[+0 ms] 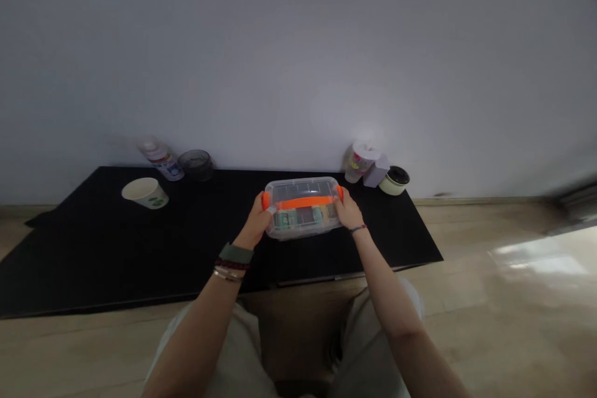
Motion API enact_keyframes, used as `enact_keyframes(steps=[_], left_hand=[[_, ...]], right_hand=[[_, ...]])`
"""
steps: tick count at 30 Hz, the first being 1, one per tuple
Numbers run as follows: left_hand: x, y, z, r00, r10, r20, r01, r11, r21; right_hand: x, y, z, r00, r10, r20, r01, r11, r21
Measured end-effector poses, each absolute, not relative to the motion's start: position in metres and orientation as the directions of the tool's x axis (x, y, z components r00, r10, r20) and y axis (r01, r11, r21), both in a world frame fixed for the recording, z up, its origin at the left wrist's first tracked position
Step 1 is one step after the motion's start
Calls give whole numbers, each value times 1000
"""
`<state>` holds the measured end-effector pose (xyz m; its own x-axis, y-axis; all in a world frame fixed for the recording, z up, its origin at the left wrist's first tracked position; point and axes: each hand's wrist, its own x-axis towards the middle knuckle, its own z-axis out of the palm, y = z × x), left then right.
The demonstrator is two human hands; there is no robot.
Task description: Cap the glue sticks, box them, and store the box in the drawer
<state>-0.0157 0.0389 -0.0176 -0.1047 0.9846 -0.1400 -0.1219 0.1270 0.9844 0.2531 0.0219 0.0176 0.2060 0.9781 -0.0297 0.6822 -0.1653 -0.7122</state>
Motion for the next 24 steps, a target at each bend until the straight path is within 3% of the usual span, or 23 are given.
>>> enact_keyframes(steps=[3, 5, 7, 9, 11, 13, 15, 17, 19, 24], left_hand=[[-17, 38, -7, -174, 973, -152, -116, 133, 984], [-21, 36, 1, -212, 974, -82, -106, 61, 993], [-25, 30, 7, -250, 968, 18, -58, -34, 998], [-30, 21, 12, -275, 954, 123, 30, -119, 992], [-34, 9, 15, -274, 935, 225, 145, -191, 971], [-38, -7, 18, -232, 915, 331, 267, -267, 926], [-43, -25, 20, -157, 891, 425, 364, -348, 864], [-48, -44, 19, -75, 873, 482, 427, -409, 807], [-53, -64, 13, -11, 866, 500, 475, -436, 765], [-58, -112, -29, 107, 867, 487, 589, -450, 671]], right_hand=[[248, 8, 31, 305, 926, 222, 718, -70, -692], [242, -16, 38, 291, 867, 405, 738, 66, -671], [235, -50, 33, 202, 883, 424, 695, 176, -697], [227, -87, 12, 83, 960, 269, 571, 175, -802], [221, -121, -26, -117, 993, -13, 424, 39, -905], [219, -146, -72, -336, 848, -409, 321, -305, -896], [223, -162, -115, -317, 658, -684, 167, -671, -723], [235, -169, -147, -103, 645, -757, -191, -760, -621], [252, -167, -164, 74, 665, -743, -393, -666, -634], [294, -147, -173, 324, 669, -669, -519, -466, -717]])
